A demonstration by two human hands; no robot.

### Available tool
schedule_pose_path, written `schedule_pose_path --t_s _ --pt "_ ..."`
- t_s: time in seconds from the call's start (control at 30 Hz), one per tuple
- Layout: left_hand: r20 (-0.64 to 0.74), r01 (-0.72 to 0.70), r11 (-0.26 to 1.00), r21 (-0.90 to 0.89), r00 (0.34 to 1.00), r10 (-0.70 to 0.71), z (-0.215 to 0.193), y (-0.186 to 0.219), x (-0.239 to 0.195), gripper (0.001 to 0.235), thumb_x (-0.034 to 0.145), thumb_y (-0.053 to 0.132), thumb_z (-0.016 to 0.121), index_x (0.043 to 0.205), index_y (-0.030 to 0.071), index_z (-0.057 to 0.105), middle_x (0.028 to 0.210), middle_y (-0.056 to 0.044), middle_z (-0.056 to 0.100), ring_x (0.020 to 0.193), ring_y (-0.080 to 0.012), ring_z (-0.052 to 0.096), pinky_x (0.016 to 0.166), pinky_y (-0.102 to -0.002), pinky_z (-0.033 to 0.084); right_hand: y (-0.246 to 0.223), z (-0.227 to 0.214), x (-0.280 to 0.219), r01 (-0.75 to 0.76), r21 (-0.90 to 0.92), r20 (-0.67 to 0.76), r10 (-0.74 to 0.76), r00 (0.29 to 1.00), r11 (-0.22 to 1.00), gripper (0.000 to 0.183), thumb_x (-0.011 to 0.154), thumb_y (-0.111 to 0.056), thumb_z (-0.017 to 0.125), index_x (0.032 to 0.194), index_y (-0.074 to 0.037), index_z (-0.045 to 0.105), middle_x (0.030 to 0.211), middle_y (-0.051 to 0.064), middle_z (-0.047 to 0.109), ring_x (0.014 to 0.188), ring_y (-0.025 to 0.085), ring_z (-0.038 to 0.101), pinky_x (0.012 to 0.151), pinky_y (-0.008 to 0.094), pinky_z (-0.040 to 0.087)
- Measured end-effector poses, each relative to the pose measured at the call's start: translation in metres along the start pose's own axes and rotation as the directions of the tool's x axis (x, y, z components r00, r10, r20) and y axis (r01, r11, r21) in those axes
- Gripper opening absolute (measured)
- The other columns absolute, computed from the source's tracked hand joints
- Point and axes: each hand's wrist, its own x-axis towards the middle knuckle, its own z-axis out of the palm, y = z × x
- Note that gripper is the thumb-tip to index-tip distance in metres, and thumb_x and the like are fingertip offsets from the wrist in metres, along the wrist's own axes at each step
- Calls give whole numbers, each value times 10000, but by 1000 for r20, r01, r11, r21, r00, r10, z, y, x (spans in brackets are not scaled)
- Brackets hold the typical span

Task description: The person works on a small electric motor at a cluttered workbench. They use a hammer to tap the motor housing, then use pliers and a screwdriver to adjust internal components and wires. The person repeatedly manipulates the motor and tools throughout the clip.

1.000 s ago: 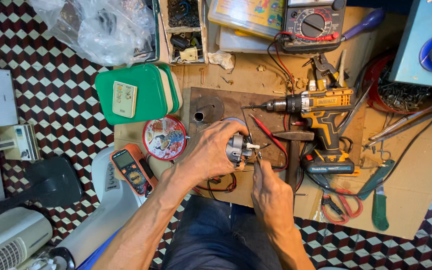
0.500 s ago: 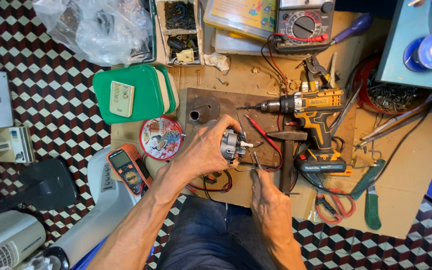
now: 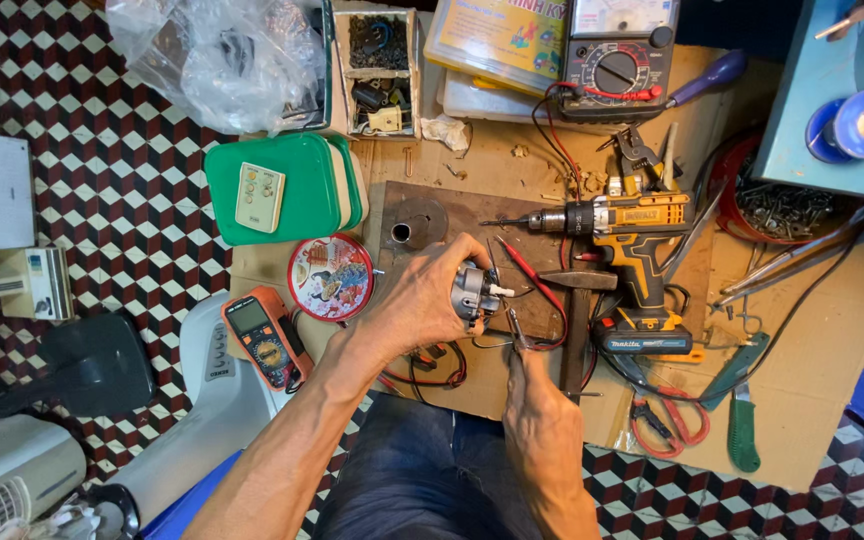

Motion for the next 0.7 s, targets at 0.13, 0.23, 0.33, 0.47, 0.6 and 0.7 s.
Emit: schedule_pose_path --t_s 0.13,0.23,0.33,0.47,0.6,0.7 --pt "7 48 999 9 999 -48 -1 0 -1 618 612 132 891 1126 112 549 957 -129 666 884 -317 701 737 -419 577 2 8 4 3 -128 29 1 1000 992 54 997 -85 593 991 -36 569 718 236 632 621 425 647 523 507 465" --pt "42 66 998 18 997 -66 -1 3 -1 572 649 127 867 1131 126 559 950 -108 696 887 -302 714 742 -418 568 2 5 2 -22 -80 -24 21 999 997 74 969 -91 600 1031 -52 592 717 238 643 622 422 660 518 506 478" --pt "-31 -92 996 11 995 92 -2 2 -1 608 604 106 883 1105 101 540 957 -129 674 909 -330 696 762 -427 564 3 4 4 -6 -92 -22 4 1000 996 127 950 -96 608 1070 -55 614 724 245 654 646 436 667 514 508 489" --pt "-6 58 998 -1 998 -58 -1 3 -2 578 634 121 876 1119 119 562 935 -119 680 863 -309 707 727 -423 569 8 8 6 6 -70 -12 -7 1000 998 68 996 -103 605 998 -42 576 769 243 655 663 441 657 530 509 480" --pt "-21 -4 1000 -26 1000 3 3 4 2 564 635 105 862 1108 116 556 936 -127 672 873 -317 694 735 -434 554 17 6 -3 -94 -59 2 94 996 994 194 945 -94 604 1137 -76 628 720 246 652 655 426 687 535 510 498" --pt "-41 16 1000 -5 999 -16 3 1 -1 581 622 115 873 1113 119 563 929 -126 663 861 -318 687 726 -432 557 25 13 -5 -1 -52 42 3 999 999 82 979 -83 601 1053 -50 591 849 240 682 709 432 678 568 498 501"
